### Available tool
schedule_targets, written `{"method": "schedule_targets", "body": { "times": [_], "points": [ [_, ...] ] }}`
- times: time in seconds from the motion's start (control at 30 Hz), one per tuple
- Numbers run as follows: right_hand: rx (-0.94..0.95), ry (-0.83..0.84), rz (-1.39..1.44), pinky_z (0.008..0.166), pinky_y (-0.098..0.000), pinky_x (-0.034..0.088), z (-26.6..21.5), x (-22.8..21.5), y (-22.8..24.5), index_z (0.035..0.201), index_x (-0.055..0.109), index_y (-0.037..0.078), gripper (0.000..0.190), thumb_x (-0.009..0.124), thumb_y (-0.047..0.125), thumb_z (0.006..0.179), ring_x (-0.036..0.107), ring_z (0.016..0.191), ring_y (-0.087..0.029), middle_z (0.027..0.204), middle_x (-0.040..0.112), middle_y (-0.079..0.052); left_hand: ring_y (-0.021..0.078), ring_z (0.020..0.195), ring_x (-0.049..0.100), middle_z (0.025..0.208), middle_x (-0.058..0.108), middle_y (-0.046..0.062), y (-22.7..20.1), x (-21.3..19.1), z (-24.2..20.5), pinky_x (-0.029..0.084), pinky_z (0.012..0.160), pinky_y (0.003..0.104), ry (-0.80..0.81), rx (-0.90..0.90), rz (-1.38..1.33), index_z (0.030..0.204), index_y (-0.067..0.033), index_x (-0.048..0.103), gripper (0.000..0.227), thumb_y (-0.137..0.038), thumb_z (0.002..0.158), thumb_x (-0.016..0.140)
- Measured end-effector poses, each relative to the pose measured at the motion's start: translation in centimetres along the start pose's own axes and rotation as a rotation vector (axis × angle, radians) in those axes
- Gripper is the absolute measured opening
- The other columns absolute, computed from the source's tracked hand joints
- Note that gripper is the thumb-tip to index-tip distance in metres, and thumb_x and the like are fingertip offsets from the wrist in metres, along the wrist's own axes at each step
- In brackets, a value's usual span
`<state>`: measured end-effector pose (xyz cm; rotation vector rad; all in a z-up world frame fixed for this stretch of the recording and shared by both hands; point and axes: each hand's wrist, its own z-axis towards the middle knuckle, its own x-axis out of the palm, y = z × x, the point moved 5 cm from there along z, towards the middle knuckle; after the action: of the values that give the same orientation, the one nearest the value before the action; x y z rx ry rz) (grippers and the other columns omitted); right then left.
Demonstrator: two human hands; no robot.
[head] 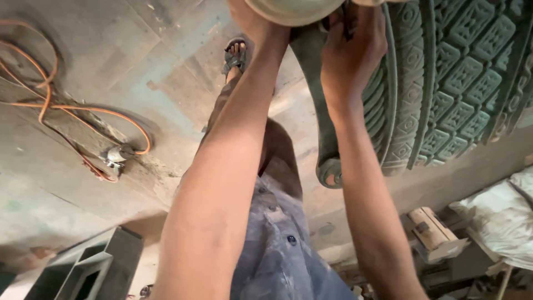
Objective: The person sands the ornate carved edge of a large green-painted wooden furniture piece using a sanding block. They move along the length of the piece, focusing on the detailed relief patterns.
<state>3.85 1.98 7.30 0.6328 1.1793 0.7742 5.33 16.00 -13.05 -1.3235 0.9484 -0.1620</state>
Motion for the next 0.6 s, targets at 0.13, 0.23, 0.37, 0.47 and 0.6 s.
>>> {"method": "schedule_targets", "body": {
  "times": [0.13,0.23,0.37,0.47,0.6],
  "points": [
    [-0.097,-0.092,-0.255,0.102,-0.0488,0.045,-1.0,0.4,0.0,0.119,0.059,0.005,0.022,0.065,-0.004,0.1,0.056,0.115,-0.038,0.113,0.061,-0.015,0.0379,0.107,0.065,0.112,0.066,0.021,-0.8,-1.3,-0.2,0.052,0.09,0.047,-0.003,0.066,-0.242,0.116,-0.0016,0.055,0.051,-0.029,0.082,0.08],
    [-0.198,-0.193,-0.275,0.104,-0.0463,0.044,-1.7,1.5,-1.1,0.111,0.061,0.011,0.014,0.066,0.0,0.105,0.053,0.118,-0.035,0.114,0.061,-0.013,0.0329,0.116,0.07,0.116,0.072,0.015,0.6,0.0,0.3,0.053,0.095,0.044,0.116,-0.202,0.014,0.114,-0.006,0.06,0.036,-0.031,0.093,0.075],
    [-0.035,-0.126,-0.31,0.092,-0.0479,0.045,-1.6,1.3,-1.8,0.105,0.064,0.008,0.01,0.071,0.002,0.101,0.055,0.101,-0.034,0.098,0.061,-0.012,0.0348,0.116,0.064,0.12,0.067,0.018,-1.1,-0.8,0.0,0.05,0.098,0.045,0.013,-0.112,-0.174,0.123,-0.004,0.054,0.051,-0.028,0.085,0.077],
    [0.063,-0.129,-0.222,0.09,-0.0447,0.049,-0.8,1.5,-1.6,0.119,0.067,0.01,0.018,0.064,0.003,0.103,0.06,0.105,-0.031,0.113,0.062,-0.011,0.0321,0.119,0.065,0.122,0.068,0.016,-0.6,-1.0,0.2,0.05,0.1,0.044,0.053,-0.065,-0.115,0.123,-0.0039,0.056,0.055,-0.032,0.083,0.08],
    [0.155,-0.193,-0.112,0.092,-0.0459,0.049,0.2,1.7,-0.8,0.118,0.066,0.008,0.023,0.066,0.004,0.096,0.059,0.109,-0.034,0.119,0.061,-0.015,0.0324,0.118,0.065,0.121,0.068,0.016,0.5,0.9,0.6,0.051,0.099,0.044,0.174,-0.124,-0.118,0.124,-0.0041,0.055,0.055,-0.032,0.083,0.08]
  ]
}}
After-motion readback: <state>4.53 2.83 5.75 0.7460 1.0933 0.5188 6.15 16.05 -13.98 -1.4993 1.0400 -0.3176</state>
